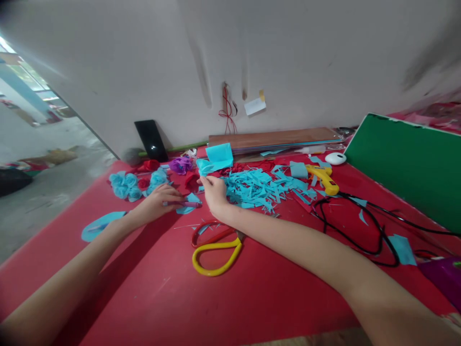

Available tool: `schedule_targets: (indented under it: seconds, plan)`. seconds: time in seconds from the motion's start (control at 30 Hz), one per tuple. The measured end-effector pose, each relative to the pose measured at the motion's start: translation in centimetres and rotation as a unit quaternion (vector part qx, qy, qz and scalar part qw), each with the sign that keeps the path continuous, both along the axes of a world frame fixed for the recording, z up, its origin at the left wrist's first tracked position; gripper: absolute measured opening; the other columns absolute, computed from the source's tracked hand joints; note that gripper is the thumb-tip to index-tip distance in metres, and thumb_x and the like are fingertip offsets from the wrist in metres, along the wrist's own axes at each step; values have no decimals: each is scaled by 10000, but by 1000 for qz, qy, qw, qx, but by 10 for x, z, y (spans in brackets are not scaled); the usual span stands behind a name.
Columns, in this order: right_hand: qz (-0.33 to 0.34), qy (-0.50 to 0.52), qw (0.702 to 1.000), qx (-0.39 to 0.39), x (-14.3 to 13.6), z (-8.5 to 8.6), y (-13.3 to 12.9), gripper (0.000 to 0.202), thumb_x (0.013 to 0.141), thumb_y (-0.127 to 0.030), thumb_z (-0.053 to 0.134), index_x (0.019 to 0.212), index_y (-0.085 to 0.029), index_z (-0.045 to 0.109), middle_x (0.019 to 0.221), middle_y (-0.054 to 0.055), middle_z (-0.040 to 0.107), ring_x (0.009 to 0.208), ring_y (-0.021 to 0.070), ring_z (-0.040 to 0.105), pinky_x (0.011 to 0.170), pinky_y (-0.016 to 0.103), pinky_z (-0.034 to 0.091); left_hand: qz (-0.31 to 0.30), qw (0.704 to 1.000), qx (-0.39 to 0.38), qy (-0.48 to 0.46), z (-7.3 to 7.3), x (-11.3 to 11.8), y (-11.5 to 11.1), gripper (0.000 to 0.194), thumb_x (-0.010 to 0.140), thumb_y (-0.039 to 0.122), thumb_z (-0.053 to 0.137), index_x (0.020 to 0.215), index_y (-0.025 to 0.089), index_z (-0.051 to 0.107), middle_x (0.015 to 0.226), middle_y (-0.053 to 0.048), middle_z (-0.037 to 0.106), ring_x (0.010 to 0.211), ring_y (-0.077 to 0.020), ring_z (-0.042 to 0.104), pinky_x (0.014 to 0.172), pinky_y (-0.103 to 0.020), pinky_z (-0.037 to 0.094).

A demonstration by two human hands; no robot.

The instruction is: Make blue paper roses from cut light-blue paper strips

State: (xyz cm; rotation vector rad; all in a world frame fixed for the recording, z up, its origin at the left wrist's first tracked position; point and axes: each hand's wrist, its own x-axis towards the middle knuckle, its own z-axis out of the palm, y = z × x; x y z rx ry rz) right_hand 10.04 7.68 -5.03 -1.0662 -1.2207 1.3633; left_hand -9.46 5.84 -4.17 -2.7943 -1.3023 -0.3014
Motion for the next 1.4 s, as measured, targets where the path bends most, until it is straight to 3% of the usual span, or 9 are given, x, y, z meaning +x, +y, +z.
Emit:
schedule_targets:
  seconds: [0.23,0.4,0.5,0.63,0.8,0.97,1.07,1.17,1.4]
  plan:
    - [-18,33,999,16,11,14,1,290,862,-308,492,1091,-135,527,1086,71,552,938,181,560,790,379,479,14,999,-24,-43,6,4,-4,235,851,323,493,989,147,568,1012,-64,591,889,-166,573,792,-380,479]
    - [19,89,996,0,32,38,-6,267,866,-297,489,1069,-130,533,1056,71,564,905,163,569,765,360,489,56,991,-26,-119,19,8,-12,222,862,312,478,965,139,572,957,-53,602,839,-152,583,750,-353,493]
    - [56,123,991,-8,51,48,-12,205,861,-278,499,961,-111,566,963,54,594,841,141,584,722,327,501,72,984,-22,-164,25,16,-16,218,867,311,468,926,133,578,918,-45,607,824,-148,585,742,-346,492]
    - [106,155,982,-12,79,58,-27,186,830,-235,510,688,-146,590,769,21,632,708,114,581,674,300,520,57,979,-49,-189,34,42,-27,226,871,312,458,854,126,586,837,-33,616,793,-141,586,733,-337,485]
    - [127,171,977,0,108,66,-43,175,766,-268,577,629,-164,609,706,4,624,578,85,539,585,257,523,12,978,-140,-154,45,88,-60,206,854,345,450,901,217,604,876,-17,652,795,-135,607,695,-231,492]
    - [127,180,975,18,125,68,-46,155,743,-266,601,634,-160,631,683,1,613,568,75,538,558,220,513,16,979,-193,-69,33,112,-89,297,726,274,585,1020,244,563,1029,-49,605,901,-208,597,755,-288,488]
    - [130,184,974,27,131,72,-45,167,752,-253,589,625,-154,632,687,8,619,567,69,536,554,208,506,50,976,-208,-28,21,120,-92,335,672,109,515,988,211,561,1024,-83,586,885,-233,597,721,-310,477]
    - [136,187,972,38,136,80,-43,158,748,-255,601,635,-148,629,708,15,624,569,67,533,554,206,502,92,972,-217,-5,15,130,-89,337,620,41,445,914,169,547,943,-104,583,779,-235,605,616,-309,452]
    - [129,190,969,91,163,114,-40,155,773,-246,590,655,-153,627,678,-7,588,570,57,524,534,183,494,112,959,-258,-43,29,138,-90,184,684,87,442,830,163,524,807,-61,586,649,-166,579,552,-244,388]
